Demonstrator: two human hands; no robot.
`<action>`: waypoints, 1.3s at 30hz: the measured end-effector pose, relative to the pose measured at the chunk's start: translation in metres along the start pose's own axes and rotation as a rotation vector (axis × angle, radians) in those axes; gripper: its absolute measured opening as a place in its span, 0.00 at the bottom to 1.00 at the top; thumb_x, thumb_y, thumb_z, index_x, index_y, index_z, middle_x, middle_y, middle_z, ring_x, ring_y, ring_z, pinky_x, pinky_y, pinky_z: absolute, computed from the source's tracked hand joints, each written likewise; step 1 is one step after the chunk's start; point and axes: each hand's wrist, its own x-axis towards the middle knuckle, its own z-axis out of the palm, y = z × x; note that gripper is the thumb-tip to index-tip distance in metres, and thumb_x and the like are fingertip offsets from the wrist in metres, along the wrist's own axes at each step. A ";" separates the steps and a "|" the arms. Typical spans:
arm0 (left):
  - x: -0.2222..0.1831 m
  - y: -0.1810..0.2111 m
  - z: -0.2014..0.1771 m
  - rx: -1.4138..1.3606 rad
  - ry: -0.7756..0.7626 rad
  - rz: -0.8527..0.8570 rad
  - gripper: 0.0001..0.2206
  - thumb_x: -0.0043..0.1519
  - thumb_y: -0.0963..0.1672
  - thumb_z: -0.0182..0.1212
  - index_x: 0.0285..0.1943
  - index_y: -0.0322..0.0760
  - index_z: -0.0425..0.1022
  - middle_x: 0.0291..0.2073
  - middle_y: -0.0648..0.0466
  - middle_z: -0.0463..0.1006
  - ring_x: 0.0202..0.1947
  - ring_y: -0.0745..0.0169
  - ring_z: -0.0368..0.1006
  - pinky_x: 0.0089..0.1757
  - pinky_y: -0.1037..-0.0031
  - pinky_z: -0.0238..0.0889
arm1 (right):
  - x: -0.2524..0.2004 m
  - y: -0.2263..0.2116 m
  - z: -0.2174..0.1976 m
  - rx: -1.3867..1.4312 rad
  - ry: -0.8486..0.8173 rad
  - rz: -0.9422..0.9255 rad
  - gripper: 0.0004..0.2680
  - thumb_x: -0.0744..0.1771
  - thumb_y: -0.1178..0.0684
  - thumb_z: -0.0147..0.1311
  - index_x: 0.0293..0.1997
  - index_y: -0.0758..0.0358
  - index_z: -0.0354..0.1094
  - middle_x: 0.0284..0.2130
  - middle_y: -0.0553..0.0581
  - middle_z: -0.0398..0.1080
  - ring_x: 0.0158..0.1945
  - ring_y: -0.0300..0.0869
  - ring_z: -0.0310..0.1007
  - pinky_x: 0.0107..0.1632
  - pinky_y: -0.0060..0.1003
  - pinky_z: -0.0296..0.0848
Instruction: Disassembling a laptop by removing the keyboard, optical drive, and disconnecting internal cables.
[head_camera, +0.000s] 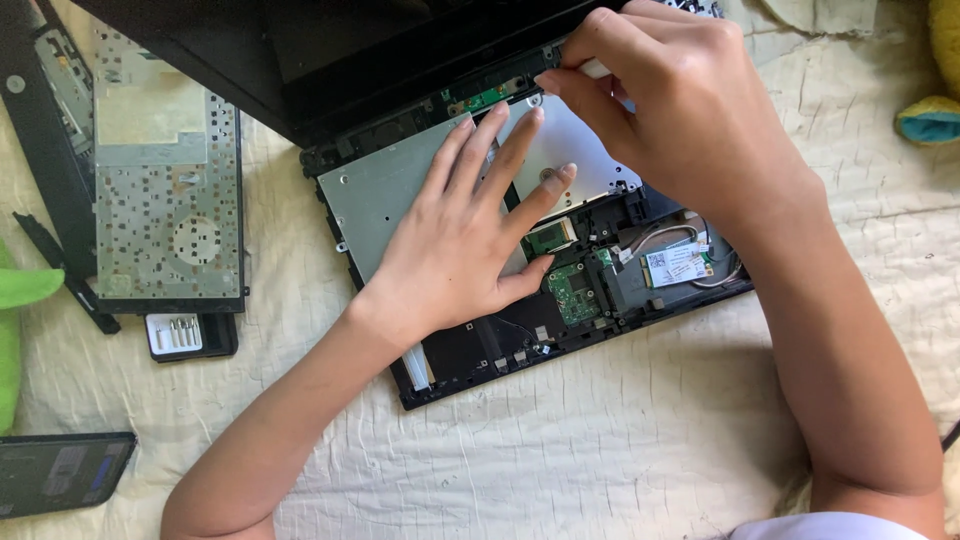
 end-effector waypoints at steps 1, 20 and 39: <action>0.000 0.000 -0.001 0.001 0.001 -0.001 0.30 0.68 0.57 0.57 0.76 0.45 0.61 0.75 0.34 0.48 0.75 0.29 0.47 0.70 0.46 0.45 | 0.001 0.000 0.000 0.000 0.000 -0.001 0.09 0.77 0.64 0.64 0.45 0.72 0.65 0.32 0.61 0.70 0.34 0.52 0.69 0.37 0.44 0.63; 0.000 0.000 0.000 0.022 -0.018 -0.003 0.32 0.68 0.58 0.56 0.78 0.46 0.59 0.76 0.34 0.48 0.75 0.29 0.47 0.70 0.47 0.45 | 0.003 0.000 0.002 0.037 -0.035 -0.004 0.09 0.78 0.64 0.62 0.44 0.73 0.64 0.31 0.60 0.68 0.34 0.51 0.67 0.37 0.43 0.63; -0.003 -0.002 0.005 0.019 -0.007 0.012 0.33 0.69 0.58 0.56 0.78 0.44 0.58 0.75 0.33 0.46 0.75 0.28 0.45 0.70 0.44 0.44 | 0.011 -0.002 0.018 -0.450 0.003 0.026 0.15 0.83 0.46 0.52 0.42 0.57 0.65 0.25 0.46 0.64 0.24 0.41 0.63 0.25 0.37 0.52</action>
